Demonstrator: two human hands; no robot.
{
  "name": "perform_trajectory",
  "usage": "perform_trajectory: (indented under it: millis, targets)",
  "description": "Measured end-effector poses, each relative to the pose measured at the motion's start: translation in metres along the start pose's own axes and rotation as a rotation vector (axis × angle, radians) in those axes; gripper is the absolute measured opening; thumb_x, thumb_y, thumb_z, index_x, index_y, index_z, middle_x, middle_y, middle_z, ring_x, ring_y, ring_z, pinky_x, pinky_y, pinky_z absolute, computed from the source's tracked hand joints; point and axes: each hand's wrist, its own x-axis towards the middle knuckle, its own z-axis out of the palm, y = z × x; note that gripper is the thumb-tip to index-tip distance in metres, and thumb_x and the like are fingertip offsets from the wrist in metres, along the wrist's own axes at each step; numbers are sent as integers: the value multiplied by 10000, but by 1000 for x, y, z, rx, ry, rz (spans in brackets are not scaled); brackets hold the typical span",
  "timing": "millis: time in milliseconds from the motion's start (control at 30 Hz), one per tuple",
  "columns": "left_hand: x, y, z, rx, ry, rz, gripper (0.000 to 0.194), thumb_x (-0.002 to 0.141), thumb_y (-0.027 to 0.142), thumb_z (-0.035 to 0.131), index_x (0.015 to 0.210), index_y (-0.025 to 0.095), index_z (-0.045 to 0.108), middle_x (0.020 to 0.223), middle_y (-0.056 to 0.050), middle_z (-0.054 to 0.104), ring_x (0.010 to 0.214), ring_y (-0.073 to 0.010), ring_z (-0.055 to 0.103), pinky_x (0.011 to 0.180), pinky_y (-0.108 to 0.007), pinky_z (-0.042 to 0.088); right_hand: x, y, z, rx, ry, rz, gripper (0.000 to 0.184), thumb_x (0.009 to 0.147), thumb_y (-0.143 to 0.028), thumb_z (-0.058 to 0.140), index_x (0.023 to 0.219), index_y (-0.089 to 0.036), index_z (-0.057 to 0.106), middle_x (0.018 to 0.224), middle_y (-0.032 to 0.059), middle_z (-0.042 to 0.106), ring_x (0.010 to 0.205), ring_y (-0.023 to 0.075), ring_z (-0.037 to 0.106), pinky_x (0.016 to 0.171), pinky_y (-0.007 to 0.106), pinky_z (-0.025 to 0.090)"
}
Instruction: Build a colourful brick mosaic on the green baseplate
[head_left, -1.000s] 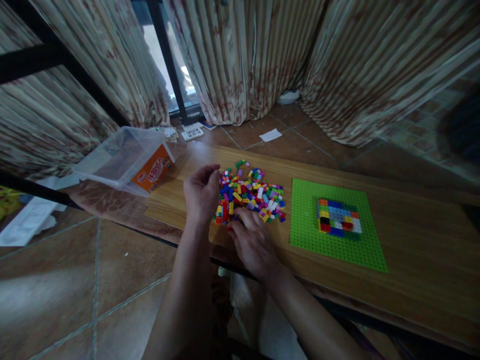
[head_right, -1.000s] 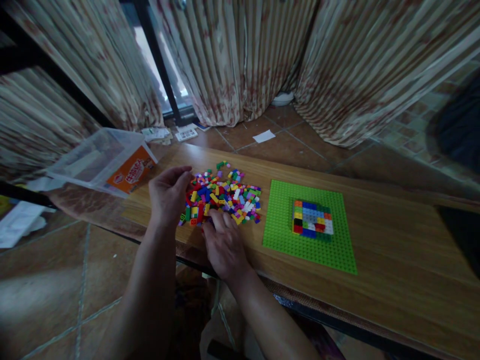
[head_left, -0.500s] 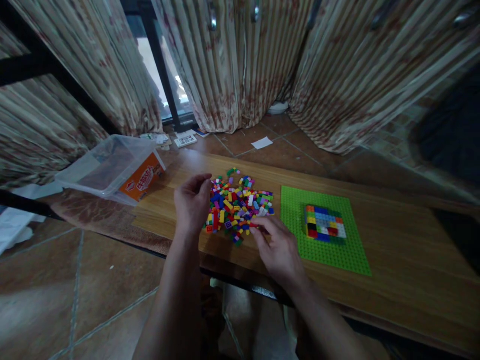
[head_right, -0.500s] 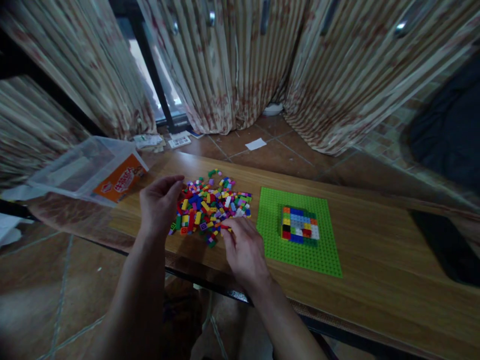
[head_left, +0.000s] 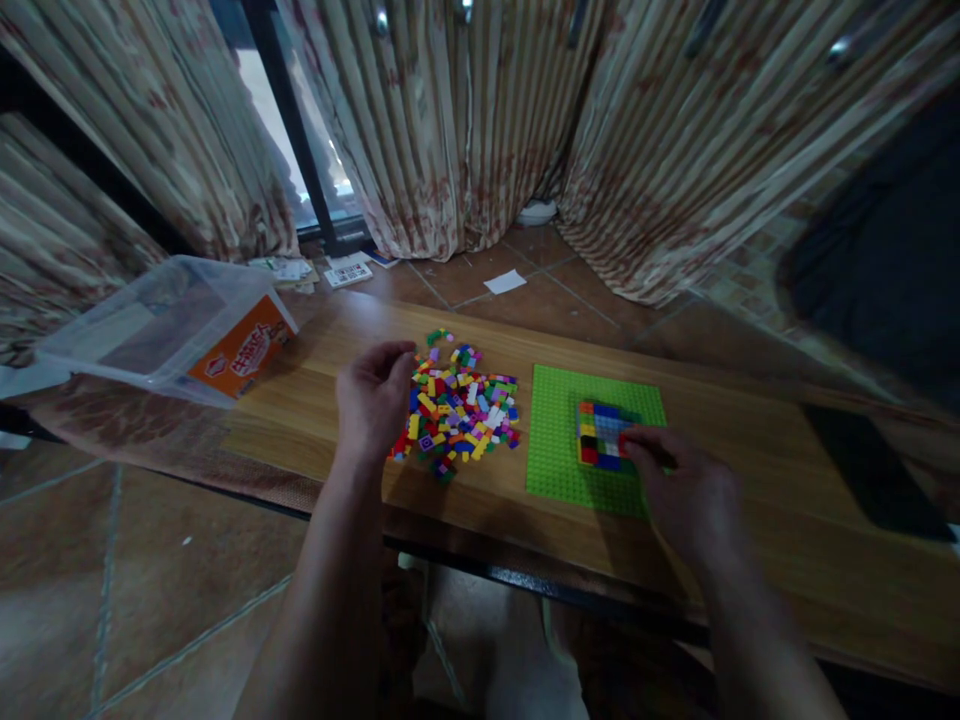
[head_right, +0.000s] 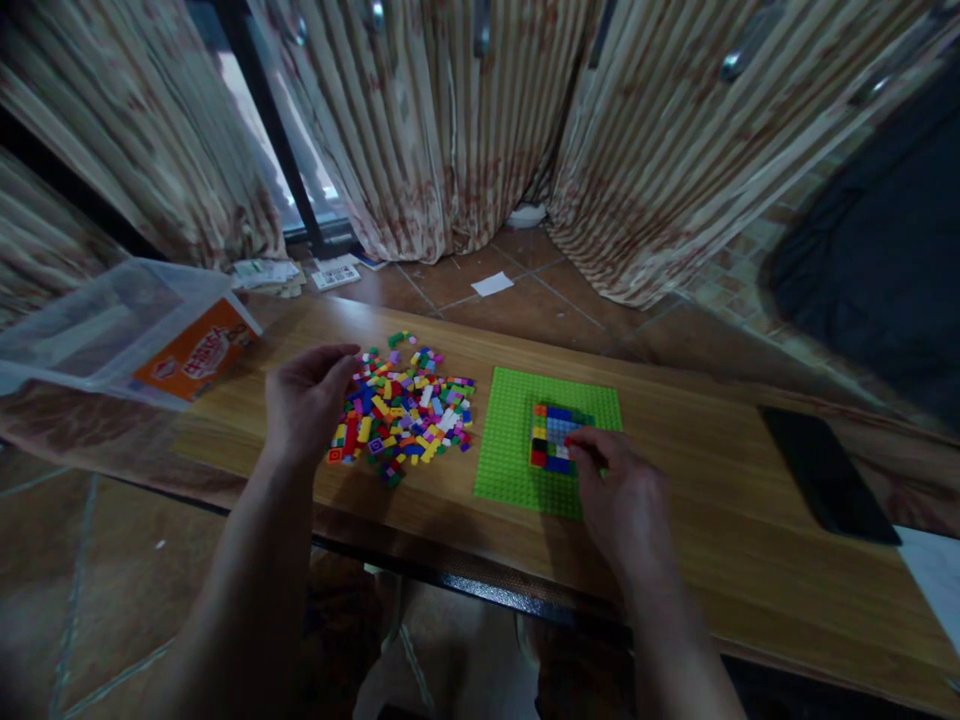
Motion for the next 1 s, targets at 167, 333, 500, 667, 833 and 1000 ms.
perform_trajectory:
  millis: [167,333,500,667,833,1000]
  targets:
    - [0,-1,4,23,-8,9,271,731,294,633,931,141,735,762,-39,709,620,-123,608,567,-208,490,-1,16,-5,-44,-45,-46,245,872,-415,541,852,-226,696,890,60,699,758,214,640,723,378,504]
    - [-1,-2,7,-1,2,0,281,727,302,643,937,138,732,747,-36,702,589,-121,604,555,-216,487,0,22,-3,-36,-50,-76,238,868,-424,555,825,-231,687,891,56,676,823,221,634,746,379,501]
    - [1,-4,7,14,-1,4,289,732,301,638,952,140,732,739,-37,700,578,-115,596,548,-213,478,0,24,-3,-55,-53,-78,230,865,-412,557,823,-226,687,891,57,676,827,222,634,745,379,500]
    - [2,-5,5,19,-7,13,284,731,306,643,942,139,735,759,-40,706,603,-120,609,562,-212,485,-1,24,-4,-50,-38,-71,200,844,-385,578,798,-225,690,872,50,683,808,219,643,741,375,506]
    - [2,-5,5,2,-3,-4,273,734,295,644,936,135,733,765,-42,709,612,-123,609,573,-215,493,0,23,-4,-19,-11,-22,182,808,-367,604,752,-229,708,853,43,688,761,203,655,707,352,517]
    - [1,-7,6,19,-29,19,279,734,309,645,937,139,734,727,-36,699,577,-119,598,542,-210,477,3,22,-2,21,-3,0,197,791,-380,607,729,-227,714,813,42,690,709,192,653,687,338,524]
